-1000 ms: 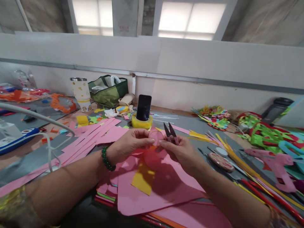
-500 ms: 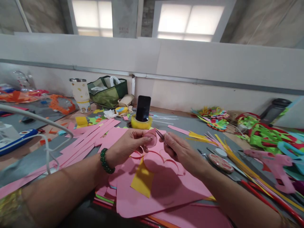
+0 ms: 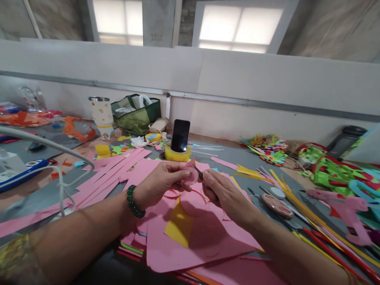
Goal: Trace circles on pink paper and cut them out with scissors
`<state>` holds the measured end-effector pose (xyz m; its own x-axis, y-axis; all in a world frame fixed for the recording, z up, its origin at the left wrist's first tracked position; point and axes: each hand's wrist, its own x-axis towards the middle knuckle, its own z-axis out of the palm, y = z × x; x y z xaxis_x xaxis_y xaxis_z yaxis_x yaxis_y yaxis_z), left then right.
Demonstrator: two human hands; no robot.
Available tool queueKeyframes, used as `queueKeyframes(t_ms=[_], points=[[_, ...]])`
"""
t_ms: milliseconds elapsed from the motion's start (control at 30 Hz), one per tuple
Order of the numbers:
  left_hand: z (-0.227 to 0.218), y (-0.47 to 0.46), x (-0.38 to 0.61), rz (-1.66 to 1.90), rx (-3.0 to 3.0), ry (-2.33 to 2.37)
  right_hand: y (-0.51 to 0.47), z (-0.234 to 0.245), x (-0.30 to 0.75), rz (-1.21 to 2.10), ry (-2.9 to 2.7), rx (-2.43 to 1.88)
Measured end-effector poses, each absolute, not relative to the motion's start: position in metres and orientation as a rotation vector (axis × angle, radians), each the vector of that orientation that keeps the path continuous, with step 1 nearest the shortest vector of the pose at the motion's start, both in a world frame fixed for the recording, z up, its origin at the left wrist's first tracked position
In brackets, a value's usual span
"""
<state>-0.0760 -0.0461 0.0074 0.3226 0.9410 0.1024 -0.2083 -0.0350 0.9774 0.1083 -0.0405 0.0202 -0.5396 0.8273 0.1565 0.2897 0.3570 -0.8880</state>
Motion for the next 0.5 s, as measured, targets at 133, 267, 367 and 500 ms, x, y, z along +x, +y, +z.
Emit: queueKeyframes(t_ms=[133,267,367,500], points=[[0.0069,-0.0463,-0.0765,1.091,1.272,0.778,-0.0403,0.0196,0.1089,1.136,-2.037,-0.971],[0.0069,-0.0477,-0.0758,1.093,1.275,0.782,-0.0395,0.0193,0.1090,1.135,-1.994,-1.007],[0.0065,-0.0482,-0.0752,1.098,1.273,0.786,-0.0387,0.0188,0.1094,1.122,-2.004,-1.005],[0.0056,-0.0472,-0.0752,1.105,1.263,0.786,-0.0387,0.0181,0.1102,1.121,-2.014,-1.014]])
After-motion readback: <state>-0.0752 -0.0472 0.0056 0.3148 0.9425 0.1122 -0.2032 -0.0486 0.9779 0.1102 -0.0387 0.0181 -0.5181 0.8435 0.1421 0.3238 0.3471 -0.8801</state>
